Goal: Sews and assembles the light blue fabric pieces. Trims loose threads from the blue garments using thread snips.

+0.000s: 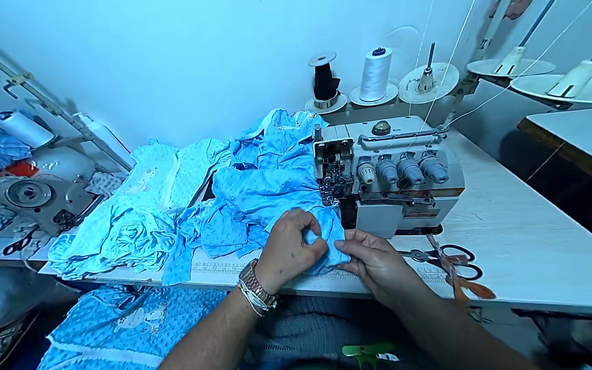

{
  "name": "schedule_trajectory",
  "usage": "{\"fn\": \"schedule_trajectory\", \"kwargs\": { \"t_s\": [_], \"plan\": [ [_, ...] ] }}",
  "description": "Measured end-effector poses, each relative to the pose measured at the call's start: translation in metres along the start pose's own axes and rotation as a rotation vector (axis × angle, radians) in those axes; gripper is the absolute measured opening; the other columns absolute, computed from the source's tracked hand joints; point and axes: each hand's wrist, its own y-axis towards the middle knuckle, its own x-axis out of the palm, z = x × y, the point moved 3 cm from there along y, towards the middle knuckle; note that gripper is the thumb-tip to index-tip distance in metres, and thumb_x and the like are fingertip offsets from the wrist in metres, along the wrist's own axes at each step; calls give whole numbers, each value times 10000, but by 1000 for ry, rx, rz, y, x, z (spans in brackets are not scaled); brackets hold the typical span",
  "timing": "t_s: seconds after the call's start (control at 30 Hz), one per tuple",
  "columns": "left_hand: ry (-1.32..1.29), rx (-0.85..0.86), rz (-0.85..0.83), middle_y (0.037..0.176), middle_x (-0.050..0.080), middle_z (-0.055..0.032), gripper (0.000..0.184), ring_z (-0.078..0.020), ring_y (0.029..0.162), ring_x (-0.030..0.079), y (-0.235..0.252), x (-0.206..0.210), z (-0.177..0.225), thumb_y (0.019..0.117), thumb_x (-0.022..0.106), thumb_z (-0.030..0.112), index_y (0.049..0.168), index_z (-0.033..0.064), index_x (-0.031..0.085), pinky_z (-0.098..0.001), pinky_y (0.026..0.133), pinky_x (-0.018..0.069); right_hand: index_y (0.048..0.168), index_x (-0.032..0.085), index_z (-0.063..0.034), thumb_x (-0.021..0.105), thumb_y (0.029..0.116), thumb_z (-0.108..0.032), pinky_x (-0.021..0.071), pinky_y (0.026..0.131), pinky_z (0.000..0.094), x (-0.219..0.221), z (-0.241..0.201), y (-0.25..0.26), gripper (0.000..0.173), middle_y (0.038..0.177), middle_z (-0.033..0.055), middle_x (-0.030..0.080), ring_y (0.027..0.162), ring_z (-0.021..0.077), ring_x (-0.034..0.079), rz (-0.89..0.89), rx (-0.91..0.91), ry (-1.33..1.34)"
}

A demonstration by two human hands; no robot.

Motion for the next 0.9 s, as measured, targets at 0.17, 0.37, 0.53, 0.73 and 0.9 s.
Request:
{"fn": "schedule_trajectory", "kwargs": {
  "t_s": [0.17,0.37,0.53,0.73,0.9],
  "plan": [
    [-95,-248,-145,844,639,-116,500,-238,656,588,8,-15,3,895,798,158,1317,87,540,-386,547,481,1018,670,37,668,960,-3,594,589,269,5,7,2,70,834,127,734,672,156,713,33,-70,-117],
    [449,-214,-161,810,697,-132,305,-317,790,679,11,-12,18,853,843,294,972,37,729,-536,730,539,921,606,22,659,944,56,606,565,274,5,2,-3,67,802,116,696,643,163,706,51,-11,-69],
    [468,459,172,885,671,-78,69,-280,939,665,-7,15,13,711,705,35,730,95,678,-521,952,498,967,633,13,679,920,76,620,641,284,4,9,-8,91,818,117,721,691,163,723,-8,-132,-80],
    [262,654,309,931,772,-78,148,-181,980,749,-38,41,-3,894,552,5,787,73,627,-357,1007,550,999,716,-9,566,906,12,606,688,285,-3,25,-13,177,841,94,728,729,143,707,-30,-202,-147],
    [145,636,338,981,784,-115,131,-202,1045,750,-44,42,-4,937,539,30,840,59,623,-343,1001,561,921,716,-63,329,1001,-119,604,673,292,-6,25,-13,399,757,23,711,681,103,696,-20,-160,-60]
  ]
}}
